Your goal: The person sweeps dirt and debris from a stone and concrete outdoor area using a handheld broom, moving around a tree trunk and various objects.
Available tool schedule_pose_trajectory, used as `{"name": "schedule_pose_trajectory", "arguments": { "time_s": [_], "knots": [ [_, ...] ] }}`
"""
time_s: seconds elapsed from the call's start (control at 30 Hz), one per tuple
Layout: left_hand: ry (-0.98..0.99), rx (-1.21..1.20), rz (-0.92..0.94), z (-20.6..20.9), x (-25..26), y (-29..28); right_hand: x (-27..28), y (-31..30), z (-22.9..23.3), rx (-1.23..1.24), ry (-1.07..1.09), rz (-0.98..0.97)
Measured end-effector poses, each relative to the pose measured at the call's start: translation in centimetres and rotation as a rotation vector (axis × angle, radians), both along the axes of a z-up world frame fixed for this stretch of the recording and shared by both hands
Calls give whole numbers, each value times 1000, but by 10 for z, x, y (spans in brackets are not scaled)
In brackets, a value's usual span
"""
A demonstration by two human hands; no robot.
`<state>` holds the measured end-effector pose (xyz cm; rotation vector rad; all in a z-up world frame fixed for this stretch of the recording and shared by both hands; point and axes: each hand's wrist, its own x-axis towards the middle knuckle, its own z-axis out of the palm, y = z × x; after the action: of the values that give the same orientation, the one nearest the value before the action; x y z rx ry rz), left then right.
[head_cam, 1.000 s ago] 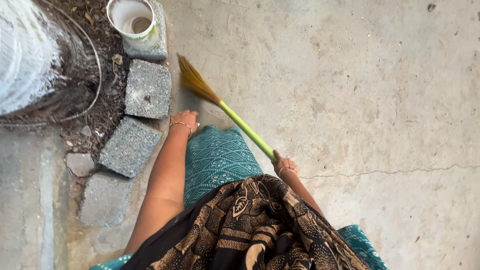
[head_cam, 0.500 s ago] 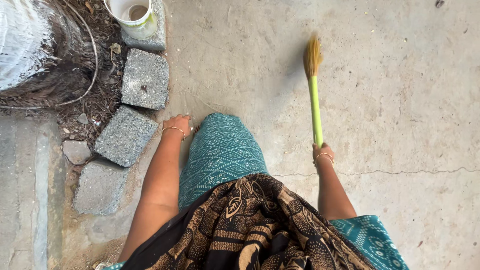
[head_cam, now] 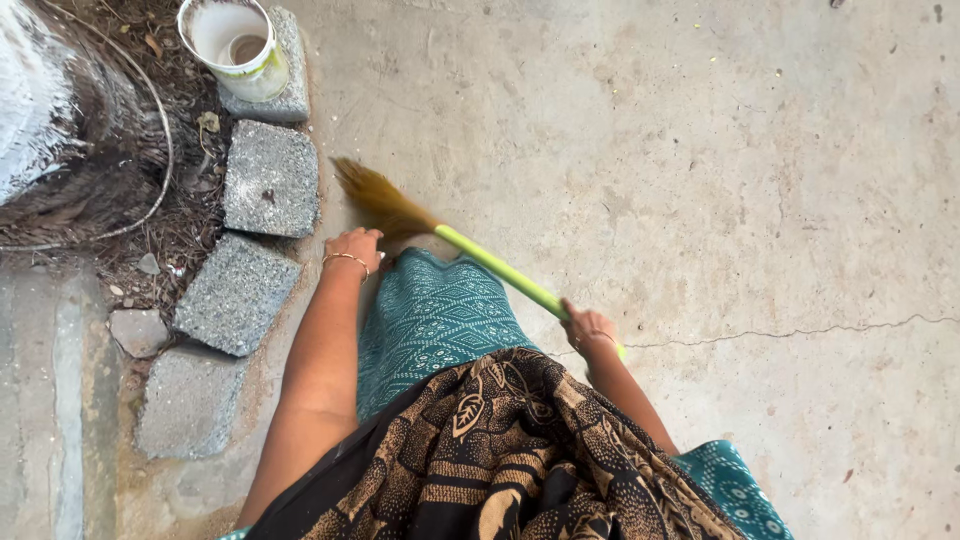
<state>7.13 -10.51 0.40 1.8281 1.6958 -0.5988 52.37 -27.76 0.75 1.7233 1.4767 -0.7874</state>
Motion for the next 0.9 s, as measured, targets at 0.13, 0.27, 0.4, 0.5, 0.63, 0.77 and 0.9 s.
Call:
{"name": "schedule_pose_trajectory", "arguments": {
  "time_s": [0.13, 0.27, 0.4, 0.5, 0.63, 0.77, 0.9],
  "knots": [
    [-31, 7, -18, -1, 7, 8, 43, -14, 8, -1, -130, -260],
    [15, -19, -37, -4, 0, 21, 70, 9, 13, 150, -152, -652],
    [61, -35, -66, -14, -15, 41, 67, 51, 3, 383, -169, -719],
    [96, -83, -98, -24, -16, 67, 57, 63, 1, 459, -114, -652],
    [64, -41, -177, -31, -2, 116, 20, 92, -7, 301, -68, -588],
    [-2, -26, -243, -24, 13, 174, -53, 143, -20, 353, 219, -158],
    [-43, 98, -240, -29, 6, 213, -137, 198, -29, 132, 180, 45]
  ]
}}
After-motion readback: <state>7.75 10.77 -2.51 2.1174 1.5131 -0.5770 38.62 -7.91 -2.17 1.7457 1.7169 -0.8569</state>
